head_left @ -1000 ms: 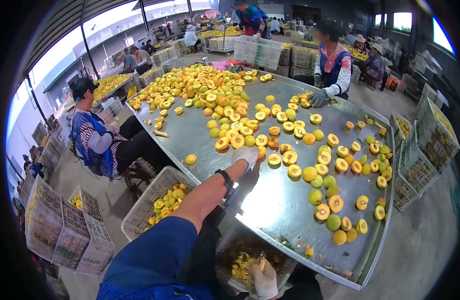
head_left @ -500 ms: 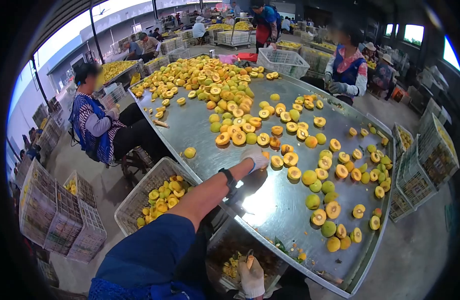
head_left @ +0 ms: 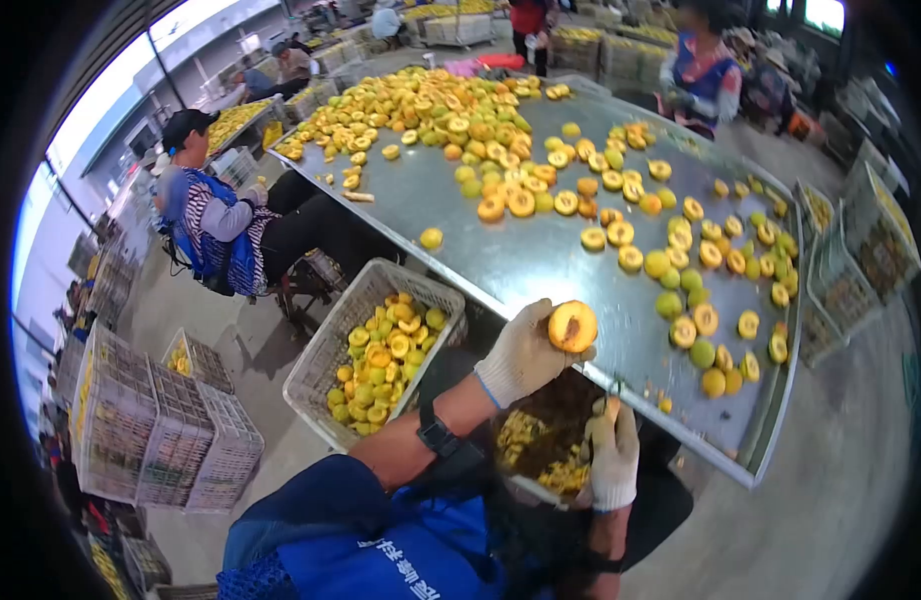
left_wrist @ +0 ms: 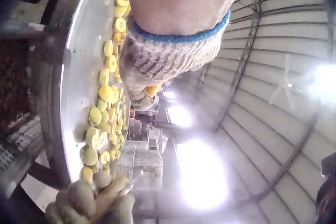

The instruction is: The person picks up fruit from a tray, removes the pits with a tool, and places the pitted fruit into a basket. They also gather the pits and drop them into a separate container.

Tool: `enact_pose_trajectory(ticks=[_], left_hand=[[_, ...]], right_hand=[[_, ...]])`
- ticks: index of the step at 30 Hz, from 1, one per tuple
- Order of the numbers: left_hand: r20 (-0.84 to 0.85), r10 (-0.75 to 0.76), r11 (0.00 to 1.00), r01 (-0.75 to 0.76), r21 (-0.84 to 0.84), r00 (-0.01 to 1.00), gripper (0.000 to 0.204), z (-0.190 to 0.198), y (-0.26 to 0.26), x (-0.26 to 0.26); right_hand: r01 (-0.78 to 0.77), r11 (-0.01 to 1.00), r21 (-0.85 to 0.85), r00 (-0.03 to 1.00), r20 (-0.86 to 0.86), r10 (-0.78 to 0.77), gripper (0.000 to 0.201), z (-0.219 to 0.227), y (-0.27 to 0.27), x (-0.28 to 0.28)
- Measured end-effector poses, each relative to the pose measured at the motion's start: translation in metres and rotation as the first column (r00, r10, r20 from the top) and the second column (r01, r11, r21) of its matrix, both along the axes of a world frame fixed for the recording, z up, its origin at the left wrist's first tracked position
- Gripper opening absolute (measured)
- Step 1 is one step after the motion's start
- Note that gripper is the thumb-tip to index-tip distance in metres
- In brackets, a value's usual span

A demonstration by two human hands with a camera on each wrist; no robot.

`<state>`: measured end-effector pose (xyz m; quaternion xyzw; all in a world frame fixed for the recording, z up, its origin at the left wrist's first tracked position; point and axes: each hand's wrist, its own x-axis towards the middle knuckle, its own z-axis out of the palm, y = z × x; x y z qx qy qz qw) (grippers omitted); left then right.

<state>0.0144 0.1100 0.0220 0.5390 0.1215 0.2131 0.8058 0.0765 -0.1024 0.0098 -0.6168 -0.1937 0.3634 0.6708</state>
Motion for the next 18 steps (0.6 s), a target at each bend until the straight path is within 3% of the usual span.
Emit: enact_pose_trajectory(ticks=[1, 2, 3, 4, 5, 7, 9, 11, 12, 13, 14, 18], left_hand=[[0.266, 0.056, 0.79, 0.12, -0.602, 0.962, 0.041, -0.02, -0.006, 0.0], [0.261, 0.035, 0.783, 0.135, -0.608, 0.965, 0.041, -0.017, -0.019, -0.002], [0.112, 0.144, 0.988, -0.136, -0.078, 0.983, 0.036, -0.012, -0.032, -0.004], [0.064, 0.31, 0.806, -0.298, 0.512, 0.949, 0.031, -0.007, -0.039, -0.005], [0.062, 0.29, 0.808, -0.279, 0.518, 0.955, 0.031, -0.006, -0.042, -0.004], [0.072, 0.367, 0.676, -0.319, 0.664, 0.927, 0.029, -0.011, -0.048, -0.005], [0.022, 0.326, 0.697, -0.257, 0.669, 0.945, 0.037, -0.027, -0.049, -0.006], [0.011, 0.231, 0.814, -0.199, 0.545, 0.973, 0.039, -0.027, -0.053, -0.009], [0.002, 0.222, 0.817, -0.188, 0.546, 0.975, 0.039, -0.028, -0.055, -0.008], [0.074, 0.17, 0.983, -0.175, 0.061, 0.983, 0.035, -0.024, -0.058, -0.006], [0.161, 0.162, 0.898, -0.077, -0.434, 0.974, 0.036, -0.02, -0.06, -0.003], [0.088, 0.205, 0.827, -0.124, -0.549, 0.975, 0.044, -0.017, -0.067, 0.0]], right_hand=[[-0.016, 1.0, -0.02, 0.998, 0.061, 0.017, 0.014, 0.006, 0.0, -0.002], [0.006, 0.999, -0.047, 0.988, 0.154, 0.002, 0.012, 0.025, 0.001, -0.009], [0.027, 0.999, -0.029, 0.988, 0.152, -0.022, 0.013, 0.017, 0.002, -0.01], [0.044, 0.997, -0.063, 0.966, 0.259, -0.026, 0.014, 0.013, 0.005, -0.011], [0.062, 0.993, -0.097, 0.933, 0.36, -0.023, 0.016, 0.01, 0.006, -0.013], [0.087, 0.989, -0.116, 0.92, 0.39, -0.035, 0.014, 0.014, 0.007, -0.02], [0.105, 0.985, -0.134, 0.908, 0.417, -0.04, 0.015, 0.017, 0.011, -0.026], [0.106, 0.99, -0.095, 0.918, 0.391, -0.06, 0.017, 0.013, 0.015, -0.029], [0.086, 0.98, -0.177, 0.919, 0.395, -0.009, 0.023, 0.012, 0.014, -0.027], [0.091, 0.98, -0.179, 0.921, 0.389, -0.014, 0.023, 0.016, 0.014, -0.028], [0.093, 0.981, -0.172, 0.918, 0.397, -0.017, 0.024, 0.021, 0.015, -0.03], [0.151, 0.984, -0.089, 0.889, 0.448, -0.096, 0.024, 0.013, 0.025, -0.035]])
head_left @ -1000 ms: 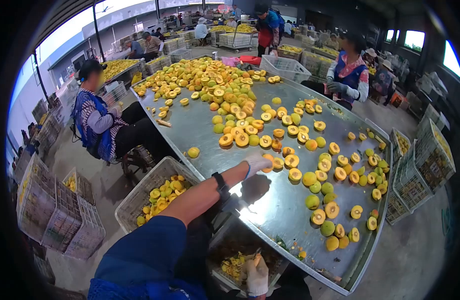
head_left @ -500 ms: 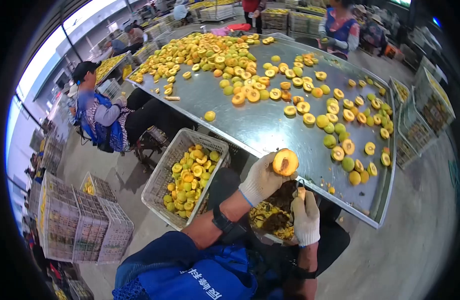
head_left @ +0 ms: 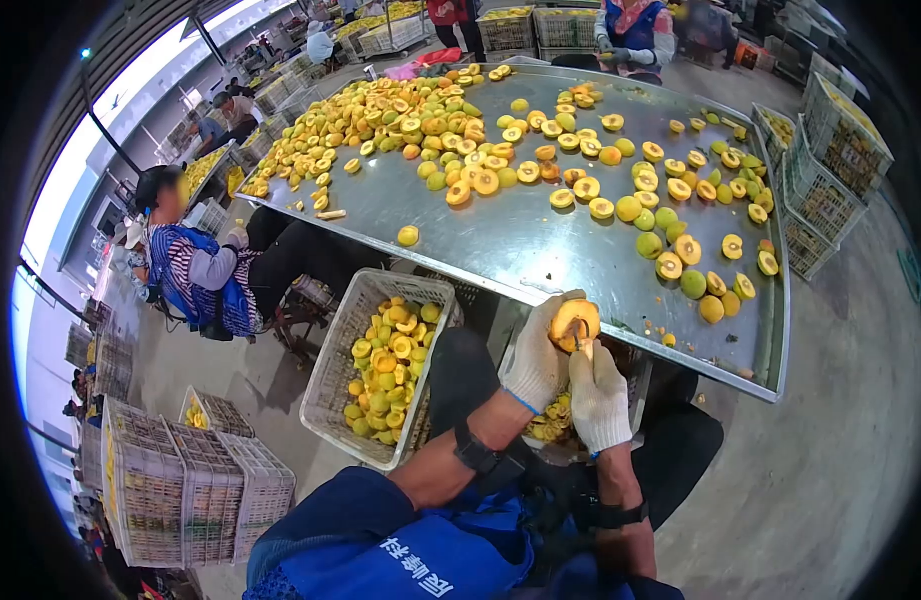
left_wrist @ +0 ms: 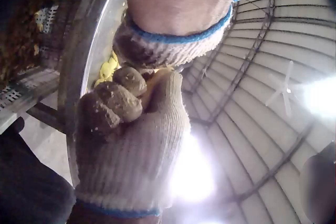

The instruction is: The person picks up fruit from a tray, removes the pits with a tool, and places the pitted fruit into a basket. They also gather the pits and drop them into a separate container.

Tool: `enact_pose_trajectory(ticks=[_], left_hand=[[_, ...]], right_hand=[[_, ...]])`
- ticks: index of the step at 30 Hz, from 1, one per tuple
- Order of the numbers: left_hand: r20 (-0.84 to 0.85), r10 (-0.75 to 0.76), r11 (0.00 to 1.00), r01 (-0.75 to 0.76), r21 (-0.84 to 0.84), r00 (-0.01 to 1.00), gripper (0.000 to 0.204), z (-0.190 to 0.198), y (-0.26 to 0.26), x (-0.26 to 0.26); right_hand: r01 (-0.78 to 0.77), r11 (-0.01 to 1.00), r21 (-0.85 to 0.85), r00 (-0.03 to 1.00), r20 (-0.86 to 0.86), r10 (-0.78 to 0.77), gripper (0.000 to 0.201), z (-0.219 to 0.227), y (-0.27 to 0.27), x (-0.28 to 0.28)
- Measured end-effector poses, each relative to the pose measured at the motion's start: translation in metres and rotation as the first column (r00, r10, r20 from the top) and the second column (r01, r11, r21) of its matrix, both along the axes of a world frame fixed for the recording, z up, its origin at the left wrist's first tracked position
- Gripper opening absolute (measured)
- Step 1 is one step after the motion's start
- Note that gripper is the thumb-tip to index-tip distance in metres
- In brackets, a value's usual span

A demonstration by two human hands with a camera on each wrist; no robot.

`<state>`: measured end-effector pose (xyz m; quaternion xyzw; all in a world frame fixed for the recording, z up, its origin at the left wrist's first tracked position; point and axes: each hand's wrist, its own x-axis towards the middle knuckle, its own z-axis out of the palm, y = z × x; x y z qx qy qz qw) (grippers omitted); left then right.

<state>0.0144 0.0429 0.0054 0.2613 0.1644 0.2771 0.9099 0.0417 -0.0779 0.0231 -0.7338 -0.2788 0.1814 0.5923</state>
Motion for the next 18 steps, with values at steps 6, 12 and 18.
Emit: enact_pose_trajectory(ticks=[6, 12, 18], left_hand=[[-0.078, 0.069, 0.993, -0.061, 0.102, 0.995, 0.041, 0.013, -0.01, 0.001], [-0.143, 0.047, 0.995, -0.059, -0.082, 0.989, 0.045, 0.032, -0.007, 0.004], [-0.229, 0.055, 0.994, -0.075, -0.08, 0.972, 0.049, 0.026, 0.0, 0.001]], right_hand=[[-0.007, 1.0, -0.017, 0.995, -0.1, 0.006, 0.024, 0.003, 0.001, -0.003], [-0.008, 1.0, -0.004, 0.997, -0.076, 0.007, 0.022, 0.003, 0.004, -0.01], [-0.074, 0.996, -0.041, 0.997, -0.023, 0.073, 0.02, -0.006, 0.002, -0.01]])
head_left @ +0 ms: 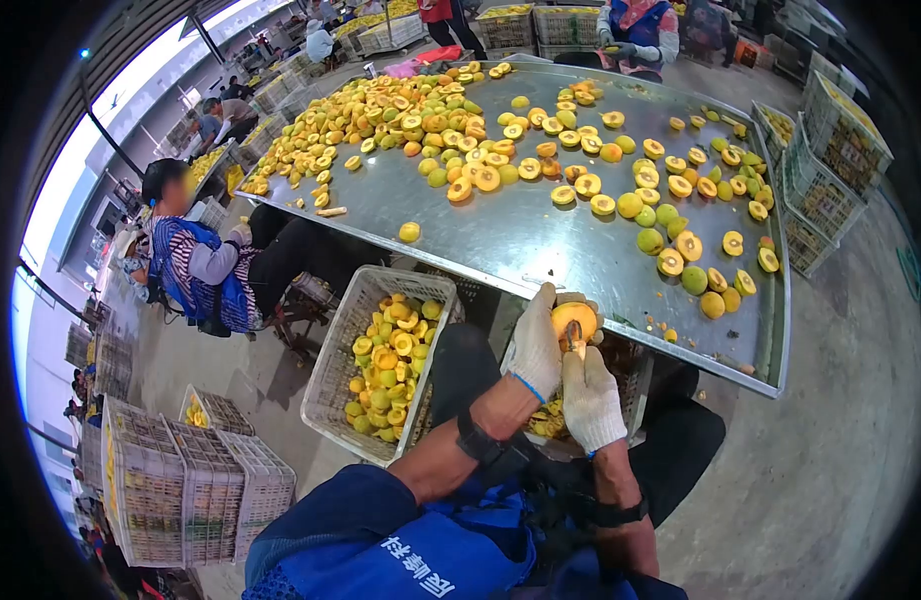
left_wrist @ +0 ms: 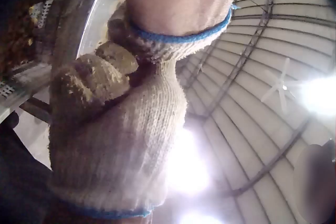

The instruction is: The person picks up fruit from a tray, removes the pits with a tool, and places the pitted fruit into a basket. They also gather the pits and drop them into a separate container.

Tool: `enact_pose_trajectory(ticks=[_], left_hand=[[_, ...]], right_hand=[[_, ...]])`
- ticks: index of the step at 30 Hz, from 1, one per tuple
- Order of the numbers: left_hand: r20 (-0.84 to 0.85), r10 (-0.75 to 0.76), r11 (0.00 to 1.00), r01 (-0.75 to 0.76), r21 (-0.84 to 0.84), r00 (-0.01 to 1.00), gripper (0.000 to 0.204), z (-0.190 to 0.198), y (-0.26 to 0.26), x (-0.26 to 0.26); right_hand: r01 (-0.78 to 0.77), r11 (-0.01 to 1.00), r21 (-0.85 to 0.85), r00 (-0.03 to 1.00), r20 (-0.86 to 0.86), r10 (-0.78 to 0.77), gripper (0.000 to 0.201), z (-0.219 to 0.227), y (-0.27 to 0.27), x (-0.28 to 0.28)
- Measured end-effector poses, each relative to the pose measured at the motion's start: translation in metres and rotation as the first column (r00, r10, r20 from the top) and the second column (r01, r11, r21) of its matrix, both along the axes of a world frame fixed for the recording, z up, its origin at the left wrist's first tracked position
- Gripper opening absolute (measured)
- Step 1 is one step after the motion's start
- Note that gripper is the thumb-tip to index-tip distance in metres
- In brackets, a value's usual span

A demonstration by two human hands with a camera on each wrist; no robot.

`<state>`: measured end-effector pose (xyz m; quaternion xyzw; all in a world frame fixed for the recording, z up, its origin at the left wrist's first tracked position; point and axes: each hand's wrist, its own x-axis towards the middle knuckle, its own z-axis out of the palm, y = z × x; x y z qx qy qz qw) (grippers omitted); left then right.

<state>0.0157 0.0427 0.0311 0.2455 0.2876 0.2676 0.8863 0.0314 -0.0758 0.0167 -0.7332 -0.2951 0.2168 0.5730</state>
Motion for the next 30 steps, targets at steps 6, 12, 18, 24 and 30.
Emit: enact_pose_trajectory(ticks=[6, 12, 18, 24, 30], left_hand=[[0.049, -0.068, 0.995, 0.064, 0.07, 0.997, 0.054, -0.004, -0.001, 0.001], [0.044, -0.091, 0.988, 0.085, 0.125, 0.995, 0.061, -0.007, 0.002, -0.002], [-0.016, -0.221, 0.961, 0.22, 0.17, 0.975, 0.068, -0.002, 0.008, -0.006], [-0.098, -0.309, 0.918, 0.323, 0.231, 0.946, 0.067, 0.01, 0.008, -0.009], [0.004, -0.498, 0.846, 0.485, 0.222, 0.867, 0.067, -0.001, 0.013, -0.009]], right_hand=[[-0.149, 0.983, 0.107, 0.909, 0.407, 0.093, 0.014, -0.018, -0.008, 0.005], [-0.094, 0.986, 0.14, 0.915, -0.378, 0.141, 0.016, -0.01, -0.012, 0.0], [-0.099, 0.97, 0.221, 0.815, -0.541, 0.207, 0.015, -0.023, -0.008, -0.006], [-0.152, 0.955, 0.255, 0.675, -0.679, 0.289, 0.022, 0.001, -0.02, -0.006], [-0.203, 0.939, 0.278, 0.485, -0.804, 0.343, 0.031, -0.016, -0.024, 0.002]])
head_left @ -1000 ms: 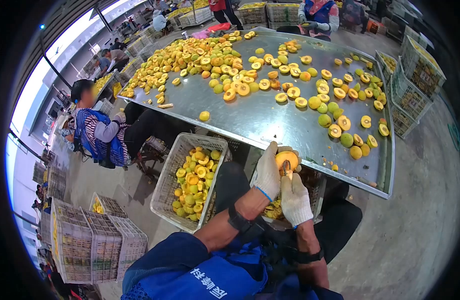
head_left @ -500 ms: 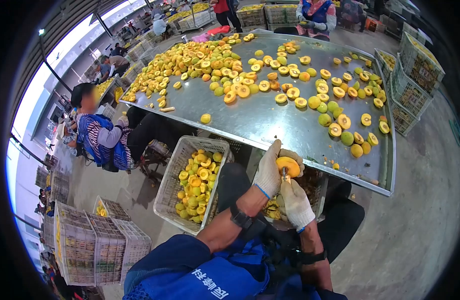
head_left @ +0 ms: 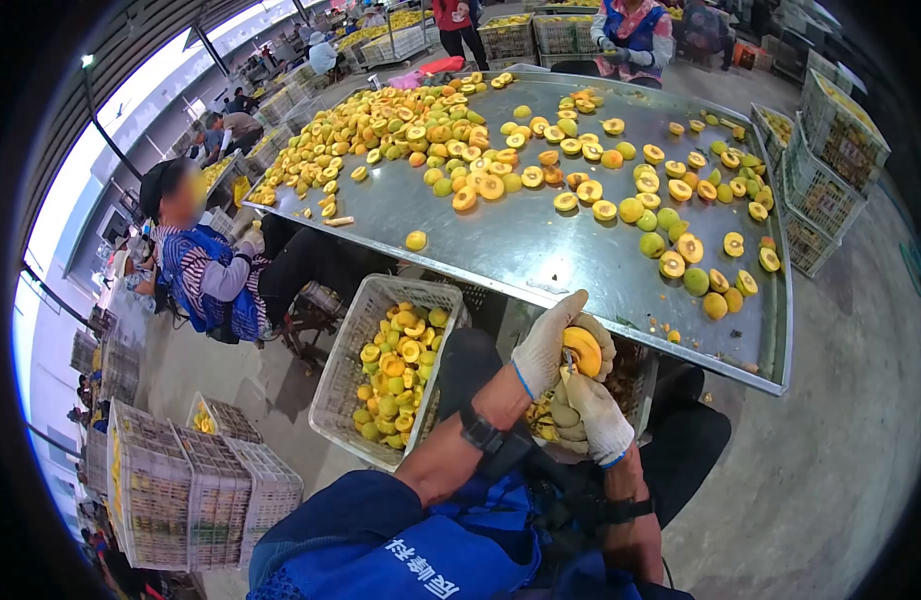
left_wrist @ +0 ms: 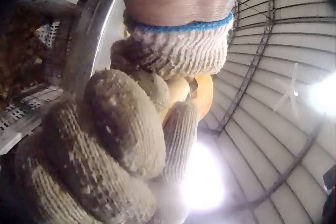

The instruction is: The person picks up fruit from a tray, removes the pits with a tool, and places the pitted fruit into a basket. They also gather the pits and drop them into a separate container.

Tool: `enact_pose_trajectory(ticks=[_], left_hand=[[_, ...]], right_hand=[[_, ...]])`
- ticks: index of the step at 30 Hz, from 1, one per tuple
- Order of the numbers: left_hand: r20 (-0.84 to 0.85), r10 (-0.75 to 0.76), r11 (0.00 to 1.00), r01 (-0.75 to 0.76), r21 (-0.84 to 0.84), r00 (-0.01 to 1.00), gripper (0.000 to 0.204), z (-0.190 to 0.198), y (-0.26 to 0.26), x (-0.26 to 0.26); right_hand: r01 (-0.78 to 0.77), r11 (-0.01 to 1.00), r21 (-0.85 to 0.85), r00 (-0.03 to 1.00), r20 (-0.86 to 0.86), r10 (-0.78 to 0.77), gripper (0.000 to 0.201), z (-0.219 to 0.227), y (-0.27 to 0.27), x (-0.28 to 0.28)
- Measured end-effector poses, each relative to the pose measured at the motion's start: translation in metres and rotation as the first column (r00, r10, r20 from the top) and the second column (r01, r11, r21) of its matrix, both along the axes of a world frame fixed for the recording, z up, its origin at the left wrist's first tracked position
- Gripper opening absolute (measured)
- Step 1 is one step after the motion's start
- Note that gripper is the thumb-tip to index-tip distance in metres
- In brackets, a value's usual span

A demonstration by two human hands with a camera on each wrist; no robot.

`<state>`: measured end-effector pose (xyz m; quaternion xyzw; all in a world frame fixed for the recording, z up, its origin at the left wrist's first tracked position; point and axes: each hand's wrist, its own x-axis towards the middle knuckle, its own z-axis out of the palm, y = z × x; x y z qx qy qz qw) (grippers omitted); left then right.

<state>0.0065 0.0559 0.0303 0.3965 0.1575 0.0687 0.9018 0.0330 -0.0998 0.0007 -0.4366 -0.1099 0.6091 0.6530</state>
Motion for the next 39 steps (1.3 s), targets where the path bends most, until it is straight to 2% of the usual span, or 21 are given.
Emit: enact_pose_trajectory(ticks=[5, 9, 11, 15, 16, 17, 19, 21, 23, 24, 25, 26, 27, 28, 29, 30, 31, 33, 34, 36, 39], left_hand=[[-0.185, 0.002, 0.985, -0.034, -0.171, 0.983, 0.062, -0.006, 0.002, -0.001], [-0.061, 0.022, 0.945, -0.041, -0.324, 0.998, 0.06, -0.043, 0.013, 0.007], [-0.137, 0.143, 0.879, -0.19, -0.438, 0.98, 0.056, -0.049, 0.018, 0.013], [-0.083, 0.188, 0.871, -0.205, -0.447, 0.979, 0.05, -0.048, 0.03, 0.007], [-0.076, 0.23, 0.884, -0.241, -0.4, 0.97, 0.045, -0.037, 0.031, 0.002], [-0.068, 0.272, 0.893, -0.279, -0.353, 0.96, 0.041, -0.03, 0.033, -0.004], [0.049, 0.283, 0.94, -0.266, -0.215, 0.958, 0.039, -0.036, 0.048, -0.015], [0.045, 0.295, 0.952, -0.289, -0.103, 0.955, 0.049, -0.029, 0.066, -0.028], [0.081, 0.34, 0.939, -0.343, 0.018, 0.937, 0.027, -0.032, 0.091, -0.05], [0.044, 0.371, 0.9, -0.348, -0.264, 0.928, 0.024, -0.016, 0.104, -0.068], [0.119, 0.419, 0.835, -0.433, 0.338, 0.9, 0.025, -0.059, 0.144, -0.086], [0.229, 0.467, 0.231, -0.369, 0.9, 0.854, 0.023, -0.072, 0.165, -0.106], [0.303, 0.498, -0.299, -0.167, 0.94, 0.813, 0.022, -0.049, 0.173, -0.128], [0.098, 0.718, 0.334, -0.466, 0.819, 0.689, 0.024, -0.068, 0.206, -0.142], [-0.017, 0.835, 0.351, -0.51, 0.785, 0.549, 0.029, -0.053, 0.206, -0.145], [-0.003, 0.896, 0.101, -0.195, 0.976, 0.445, 0.032, -0.024, 0.19, -0.146], [0.025, 0.924, -0.076, 0.119, 0.99, 0.382, 0.036, -0.003, 0.182, -0.142], [0.066, 0.871, -0.009, -0.12, 0.993, 0.487, 0.038, -0.003, 0.184, -0.128], [0.064, 0.872, -0.008, -0.118, 0.993, 0.486, 0.038, -0.003, 0.18, -0.115], [-0.07, 0.711, 0.247, -0.155, 0.957, 0.7, 0.039, 0.002, 0.164, -0.063], [-0.169, 0.383, 0.256, 0.071, 0.964, 0.908, 0.044, 0.015, 0.11, 0.035]], right_hand=[[0.005, 1.0, 0.023, 1.0, -0.005, -0.005, 0.03, -0.004, -0.003, 0.002], [-0.061, 0.993, 0.1, 0.992, -0.1, 0.071, 0.031, -0.005, -0.009, 0.005], [-0.078, 0.985, 0.152, 0.99, -0.104, 0.094, 0.033, -0.019, -0.01, 0.008], [0.239, 0.969, 0.059, 0.927, -0.313, -0.209, 0.05, -0.036, -0.019, 0.01], [0.175, 0.947, 0.27, 0.95, -0.298, -0.09, 0.05, -0.031, -0.021, 0.017], [0.171, 0.947, 0.271, 0.951, -0.299, -0.086, 0.05, -0.028, -0.018, 0.019], [0.299, 0.934, -0.194, 0.948, 0.17, -0.268, 0.044, -0.021, -0.01, 0.025], [0.315, 0.934, -0.171, 0.949, 0.053, -0.31, 0.043, -0.026, -0.015, 0.029], [0.363, 0.926, -0.101, 0.93, -0.026, -0.367, 0.043, -0.041, -0.017, 0.031], [0.372, 0.923, -0.101, 0.926, -0.032, -0.376, 0.043, -0.047, -0.018, 0.033], [0.372, 0.92, -0.12, 0.927, -0.003, -0.375, 0.044, -0.053, -0.019, 0.036], [0.375, 0.917, -0.139, 0.927, 0.025, -0.375, 0.044, -0.06, -0.02, 0.04], [0.391, 0.91, -0.136, 0.92, 0.02, -0.393, 0.044, -0.067, -0.022, 0.042], [0.387, 0.911, -0.141, 0.921, 0.016, -0.389, 0.044, -0.074, -0.022, 0.042], [0.381, 0.913, -0.147, 0.924, 0.013, -0.383, 0.044, -0.078, -0.023, 0.043], [0.371, 0.913, -0.166, 0.926, -0.008, -0.378, 0.045, -0.072, -0.024, 0.041], [0.377, 0.913, -0.159, 0.926, 0.034, -0.376, 0.044, -0.075, -0.023, 0.041], [0.368, 0.913, -0.176, 0.93, 0.076, -0.36, 0.044, -0.078, -0.021, 0.04], [0.367, 0.913, -0.178, 0.93, 0.075, -0.359, 0.044, -0.078, -0.021, 0.04], [0.386, 0.906, -0.174, 0.922, 0.046, -0.384, 0.044, -0.075, -0.021, 0.043], [0.384, 0.904, -0.186, 0.923, 0.043, -0.383, 0.04, -0.064, -0.026, 0.045]])
